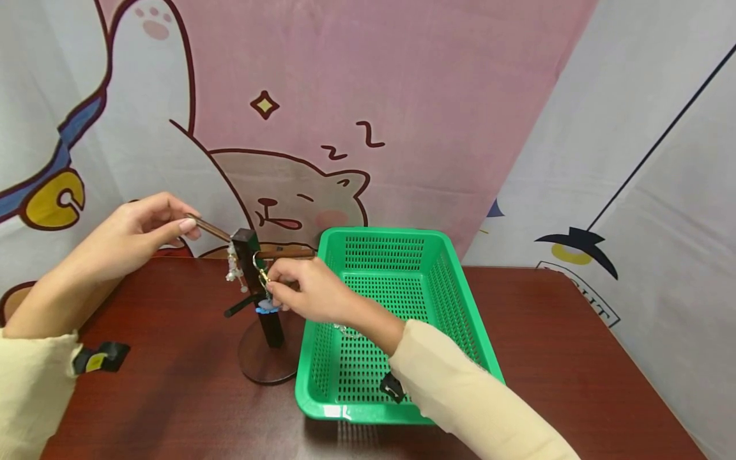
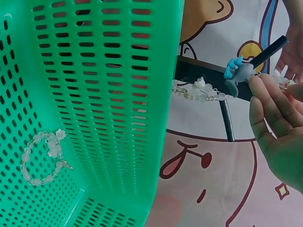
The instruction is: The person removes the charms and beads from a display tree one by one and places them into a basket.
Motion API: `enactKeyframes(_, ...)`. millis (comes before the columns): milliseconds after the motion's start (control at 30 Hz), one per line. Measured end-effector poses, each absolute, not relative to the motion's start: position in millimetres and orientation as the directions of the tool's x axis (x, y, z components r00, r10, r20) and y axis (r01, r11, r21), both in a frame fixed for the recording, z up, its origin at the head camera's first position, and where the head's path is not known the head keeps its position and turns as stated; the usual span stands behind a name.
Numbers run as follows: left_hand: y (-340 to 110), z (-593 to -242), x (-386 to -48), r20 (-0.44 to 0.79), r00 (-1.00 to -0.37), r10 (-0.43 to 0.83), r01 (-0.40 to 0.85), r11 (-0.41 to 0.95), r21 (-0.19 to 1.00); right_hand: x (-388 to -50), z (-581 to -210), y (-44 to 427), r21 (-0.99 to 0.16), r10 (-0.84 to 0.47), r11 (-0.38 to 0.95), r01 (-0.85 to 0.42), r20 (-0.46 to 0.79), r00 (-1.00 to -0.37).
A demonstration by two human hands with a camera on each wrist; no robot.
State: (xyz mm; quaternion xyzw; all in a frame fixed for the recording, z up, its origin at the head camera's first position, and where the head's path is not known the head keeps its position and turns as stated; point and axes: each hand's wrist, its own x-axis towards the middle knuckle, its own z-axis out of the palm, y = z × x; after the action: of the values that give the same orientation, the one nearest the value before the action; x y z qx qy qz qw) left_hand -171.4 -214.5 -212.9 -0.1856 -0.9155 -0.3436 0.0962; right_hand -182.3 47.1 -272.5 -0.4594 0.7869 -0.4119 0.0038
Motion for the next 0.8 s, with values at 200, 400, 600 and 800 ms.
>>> enactKeyframes(200,-213.9,-211.8,-171.5,0.299,-0.913,0.276,0.404,0.7,0.589,-179.1,-266.7,52.9,-0.648,-0.712,0.225,-0.728,0.401,-0.577)
enactKeyframes(400,-213.7,-211.2,-171.3,0.298,-0.914,0.275,0.403,0.702,0.587,-179.1,-263.9,63.5,-0.626,-0.708,0.197,-0.754,0.441,-0.551)
enactKeyframes(600,-214.2,-211.9,-171.4,0.3,-0.913,0.278,0.407,0.696,0.592,-175.7,-257.0,73.8,-0.612,-0.703,0.207,-0.763,0.449,-0.551)
enactKeyframes(800,-214.2,-211.8,-170.7,0.297,-0.914,0.276,0.403,0.7,0.59,-173.3,-250.8,84.7,-0.6,-0.698,0.233,-0.765,0.444,-0.561)
